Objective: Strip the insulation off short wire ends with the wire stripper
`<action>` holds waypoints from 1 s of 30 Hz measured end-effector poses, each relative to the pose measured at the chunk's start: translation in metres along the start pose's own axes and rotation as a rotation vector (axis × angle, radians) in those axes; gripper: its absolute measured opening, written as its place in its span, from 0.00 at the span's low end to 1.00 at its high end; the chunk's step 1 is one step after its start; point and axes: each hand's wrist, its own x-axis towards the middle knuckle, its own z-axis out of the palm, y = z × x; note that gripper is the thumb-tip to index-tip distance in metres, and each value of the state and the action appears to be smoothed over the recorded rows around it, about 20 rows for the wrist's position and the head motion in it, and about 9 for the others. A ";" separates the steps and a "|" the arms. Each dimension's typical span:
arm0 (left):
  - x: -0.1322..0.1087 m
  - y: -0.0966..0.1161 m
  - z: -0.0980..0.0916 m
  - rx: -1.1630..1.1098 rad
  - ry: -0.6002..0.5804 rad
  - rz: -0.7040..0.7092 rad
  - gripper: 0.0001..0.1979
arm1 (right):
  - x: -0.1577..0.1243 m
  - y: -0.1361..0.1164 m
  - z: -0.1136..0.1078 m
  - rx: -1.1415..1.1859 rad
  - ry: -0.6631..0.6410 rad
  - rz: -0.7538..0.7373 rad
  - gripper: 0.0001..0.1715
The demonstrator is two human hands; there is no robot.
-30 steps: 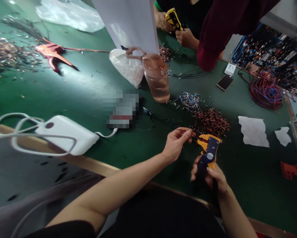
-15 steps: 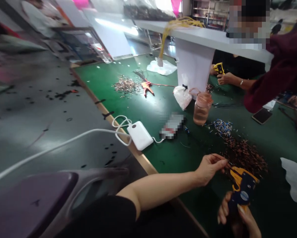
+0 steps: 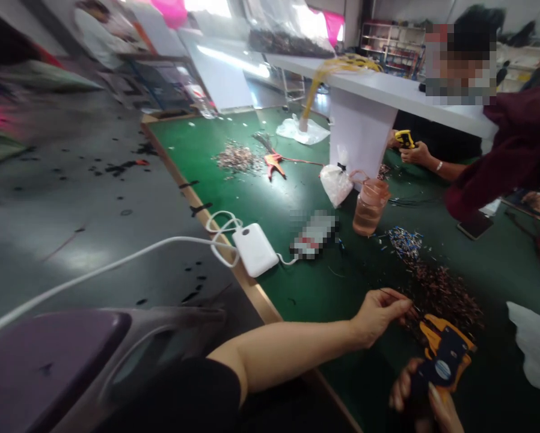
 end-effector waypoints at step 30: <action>-0.014 0.006 -0.001 0.371 0.029 0.231 0.13 | -0.001 -0.009 0.035 -0.486 0.324 -0.278 0.20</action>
